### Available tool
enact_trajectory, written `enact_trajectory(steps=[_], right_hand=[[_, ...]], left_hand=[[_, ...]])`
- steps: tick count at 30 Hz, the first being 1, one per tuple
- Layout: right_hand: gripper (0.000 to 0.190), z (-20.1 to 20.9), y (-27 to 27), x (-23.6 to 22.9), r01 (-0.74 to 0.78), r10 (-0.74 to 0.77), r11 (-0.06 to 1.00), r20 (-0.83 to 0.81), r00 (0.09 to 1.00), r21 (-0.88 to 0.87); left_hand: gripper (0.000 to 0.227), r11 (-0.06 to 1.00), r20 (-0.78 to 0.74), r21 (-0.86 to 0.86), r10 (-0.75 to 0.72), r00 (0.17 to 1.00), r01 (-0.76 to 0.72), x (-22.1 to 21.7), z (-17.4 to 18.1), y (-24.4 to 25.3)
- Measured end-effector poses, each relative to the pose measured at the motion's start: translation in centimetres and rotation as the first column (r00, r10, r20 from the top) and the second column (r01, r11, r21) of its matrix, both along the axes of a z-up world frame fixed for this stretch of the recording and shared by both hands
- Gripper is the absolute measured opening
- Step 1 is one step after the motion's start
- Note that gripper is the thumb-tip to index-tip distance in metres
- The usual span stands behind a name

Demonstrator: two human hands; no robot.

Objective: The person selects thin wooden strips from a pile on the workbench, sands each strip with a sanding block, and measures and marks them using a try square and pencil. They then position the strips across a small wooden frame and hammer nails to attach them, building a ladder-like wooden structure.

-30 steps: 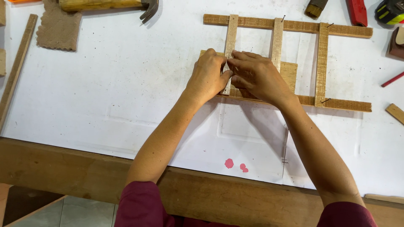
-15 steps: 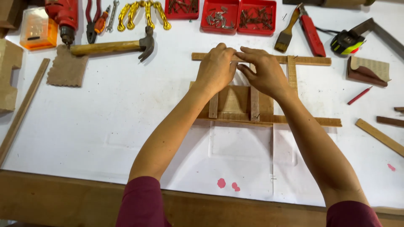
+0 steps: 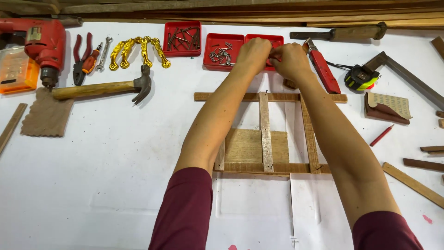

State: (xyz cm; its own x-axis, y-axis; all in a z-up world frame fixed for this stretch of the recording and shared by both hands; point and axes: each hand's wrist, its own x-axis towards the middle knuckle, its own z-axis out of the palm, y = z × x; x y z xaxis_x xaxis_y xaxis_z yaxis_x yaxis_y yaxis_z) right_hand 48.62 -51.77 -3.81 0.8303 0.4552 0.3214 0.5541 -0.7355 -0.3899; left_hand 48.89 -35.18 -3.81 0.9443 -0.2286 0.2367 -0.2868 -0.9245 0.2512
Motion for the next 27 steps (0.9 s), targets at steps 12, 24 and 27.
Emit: enact_trajectory(steps=[12,24,27], right_hand=[[0.010,-2.6,0.8,2.3,0.097,-0.094,0.992,0.043,0.995,-0.083],[0.010,-2.3,1.3,2.9,0.082,-0.075,0.994,0.087,0.993,-0.069],[0.015,-1.7,0.6,2.6,-0.056,0.046,0.992,0.090,0.995,0.117]], left_hand=[[0.012,0.994,0.097,0.108,-0.046,0.994,0.035,3.5,-4.1,-0.1],[0.034,0.994,-0.064,0.102,-0.023,0.998,0.030,3.8,-4.4,0.1],[0.052,0.997,-0.182,0.067,-0.012,0.983,0.025,2.4,-1.6,0.7]])
